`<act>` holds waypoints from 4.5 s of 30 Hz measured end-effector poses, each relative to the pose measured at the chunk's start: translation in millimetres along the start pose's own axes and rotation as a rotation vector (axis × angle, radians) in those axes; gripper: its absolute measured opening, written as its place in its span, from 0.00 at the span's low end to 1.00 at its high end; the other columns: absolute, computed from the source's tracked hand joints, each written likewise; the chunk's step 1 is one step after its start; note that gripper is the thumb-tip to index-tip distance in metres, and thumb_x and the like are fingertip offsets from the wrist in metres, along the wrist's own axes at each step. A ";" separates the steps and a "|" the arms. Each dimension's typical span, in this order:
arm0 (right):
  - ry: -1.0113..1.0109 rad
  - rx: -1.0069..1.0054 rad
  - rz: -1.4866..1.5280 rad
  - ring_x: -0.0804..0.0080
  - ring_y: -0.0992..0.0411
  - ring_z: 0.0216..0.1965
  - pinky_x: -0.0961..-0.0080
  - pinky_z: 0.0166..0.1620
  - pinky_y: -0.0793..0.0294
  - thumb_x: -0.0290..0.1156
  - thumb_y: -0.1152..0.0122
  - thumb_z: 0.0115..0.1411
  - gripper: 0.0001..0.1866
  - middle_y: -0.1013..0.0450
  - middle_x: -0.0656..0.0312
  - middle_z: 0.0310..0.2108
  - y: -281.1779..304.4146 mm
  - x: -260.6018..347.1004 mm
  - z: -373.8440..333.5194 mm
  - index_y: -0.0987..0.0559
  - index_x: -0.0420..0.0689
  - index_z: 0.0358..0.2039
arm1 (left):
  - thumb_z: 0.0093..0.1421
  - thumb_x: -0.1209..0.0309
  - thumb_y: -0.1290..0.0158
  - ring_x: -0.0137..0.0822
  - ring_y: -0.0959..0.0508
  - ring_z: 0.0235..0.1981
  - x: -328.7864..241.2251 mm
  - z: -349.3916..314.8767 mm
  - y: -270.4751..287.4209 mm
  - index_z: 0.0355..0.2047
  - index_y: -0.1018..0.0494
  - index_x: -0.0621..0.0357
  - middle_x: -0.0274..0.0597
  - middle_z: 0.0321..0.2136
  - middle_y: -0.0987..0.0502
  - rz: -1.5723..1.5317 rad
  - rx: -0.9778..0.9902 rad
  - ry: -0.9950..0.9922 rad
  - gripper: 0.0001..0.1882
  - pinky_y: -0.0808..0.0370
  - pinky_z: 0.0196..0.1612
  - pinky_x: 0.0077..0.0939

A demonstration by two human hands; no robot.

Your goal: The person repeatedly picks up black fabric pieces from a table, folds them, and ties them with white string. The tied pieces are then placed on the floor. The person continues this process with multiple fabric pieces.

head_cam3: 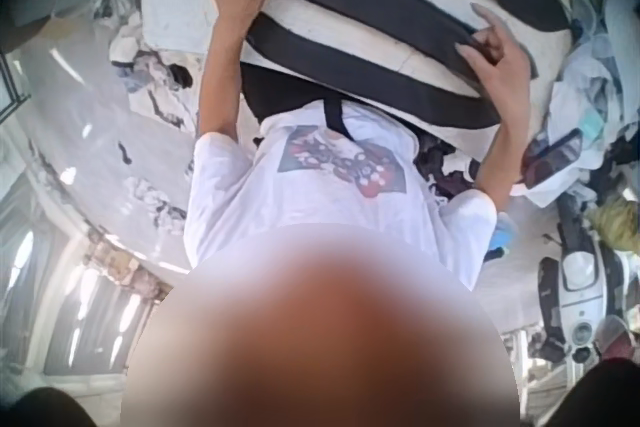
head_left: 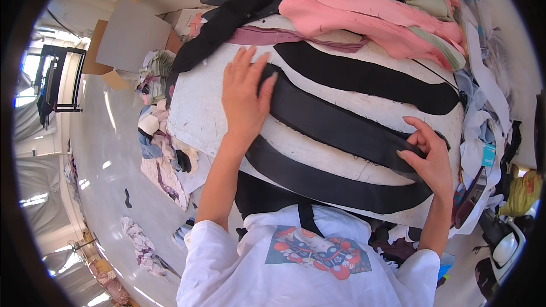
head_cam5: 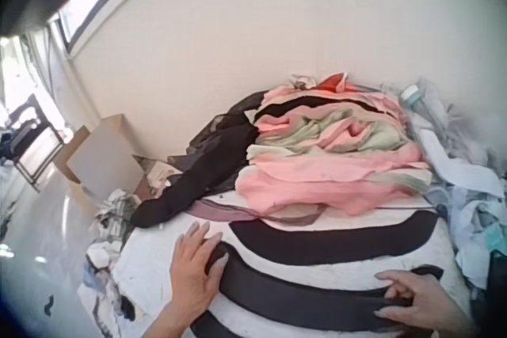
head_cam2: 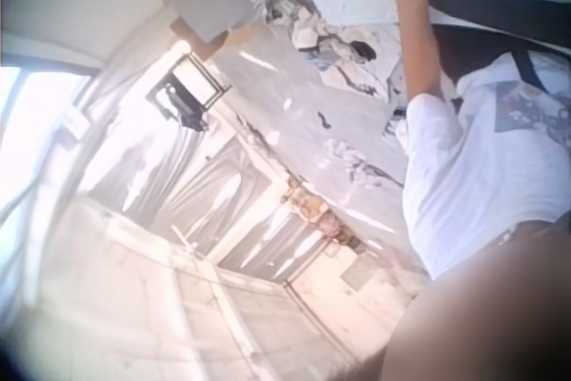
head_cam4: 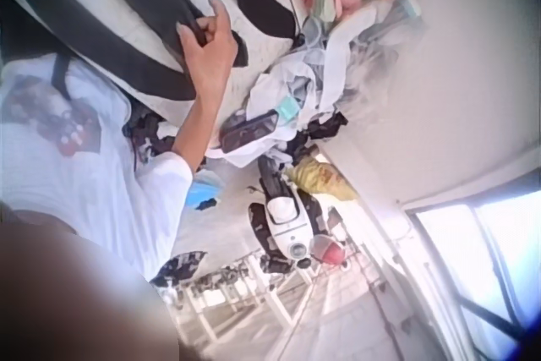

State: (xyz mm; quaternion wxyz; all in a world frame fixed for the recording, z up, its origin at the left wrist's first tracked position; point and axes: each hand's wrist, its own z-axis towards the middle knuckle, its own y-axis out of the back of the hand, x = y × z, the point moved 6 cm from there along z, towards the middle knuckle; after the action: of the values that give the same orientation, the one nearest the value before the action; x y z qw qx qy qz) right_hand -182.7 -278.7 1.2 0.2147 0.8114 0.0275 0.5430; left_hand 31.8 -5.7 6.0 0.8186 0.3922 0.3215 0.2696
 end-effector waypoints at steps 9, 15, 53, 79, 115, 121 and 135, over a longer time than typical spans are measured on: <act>0.101 -0.114 -0.166 0.76 0.33 0.26 0.80 0.35 0.31 0.17 0.36 0.49 0.31 0.31 0.64 0.24 6.0 -12.5 5.8 0.28 0.43 0.57 | 0.70 0.58 0.58 0.48 0.47 0.71 -12.9 -14.7 -38.3 0.65 0.35 0.47 0.49 0.68 0.42 0.019 0.344 -0.174 0.24 0.58 0.71 0.53; 0.100 -0.177 -0.252 0.69 0.31 0.26 0.75 0.35 0.30 0.22 0.32 0.49 0.31 0.29 0.60 0.26 4.5 -17.6 3.6 0.27 0.45 0.56 | 0.65 0.63 0.50 0.46 0.49 0.72 -87.1 -15.4 -31.0 0.66 0.37 0.46 0.45 0.70 0.46 -0.044 0.406 -0.341 0.28 0.61 0.70 0.55; 0.168 -0.543 -0.331 0.80 0.38 0.20 0.82 0.25 0.38 0.21 0.33 0.51 0.09 0.30 0.66 0.24 37.9 -4.4 -21.3 0.22 0.41 0.34 | 0.61 0.57 0.44 0.48 0.48 0.71 -91.4 -27.6 -33.1 0.67 0.40 0.45 0.47 0.70 0.46 -0.308 0.404 -0.358 0.35 0.60 0.70 0.58; 0.599 -0.049 -0.313 0.77 0.30 0.21 0.81 0.25 0.33 0.18 0.35 0.54 0.04 0.28 0.62 0.24 -138.5 99.3 5.1 0.21 0.40 0.30 | 0.57 0.61 0.37 0.55 0.38 0.65 55.6 -31.6 0.8 0.54 0.28 0.55 0.52 0.58 0.30 -0.206 -0.147 0.121 0.27 0.47 0.64 0.59; 0.692 -0.184 -0.662 0.51 0.24 0.34 0.60 0.39 0.26 0.27 0.37 0.55 0.06 0.23 0.51 0.31 -145.4 96.7 176.8 0.19 0.39 0.32 | 0.57 0.74 0.40 0.51 0.36 0.66 44.9 -75.9 59.5 0.49 0.23 0.55 0.44 0.55 0.25 -0.299 -0.166 0.078 0.17 0.48 0.67 0.54; 0.738 -0.160 -0.617 0.53 0.23 0.35 0.62 0.39 0.26 0.28 0.40 0.58 0.07 0.22 0.52 0.32 -139.2 93.2 175.5 0.19 0.39 0.33 | 0.55 0.76 0.39 0.51 0.31 0.62 24.5 -36.7 56.4 0.45 0.21 0.57 0.45 0.50 0.22 -0.474 -0.199 0.068 0.15 0.38 0.63 0.46; 0.582 -0.082 -0.093 0.59 0.25 0.31 0.68 0.37 0.26 0.27 0.38 0.55 0.05 0.24 0.58 0.26 -91.7 106.6 168.0 0.20 0.38 0.29 | 0.65 0.59 0.45 0.26 0.21 0.42 11.9 16.8 -11.4 0.45 0.22 0.63 0.39 0.40 0.19 -1.075 0.179 0.585 0.18 0.26 0.45 0.23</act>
State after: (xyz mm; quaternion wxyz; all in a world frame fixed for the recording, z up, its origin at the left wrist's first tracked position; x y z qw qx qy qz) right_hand 28.2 -219.5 5.7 0.2547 0.6102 0.1030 0.7430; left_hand 54.0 -11.5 1.1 0.6818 0.1524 0.7066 -0.1125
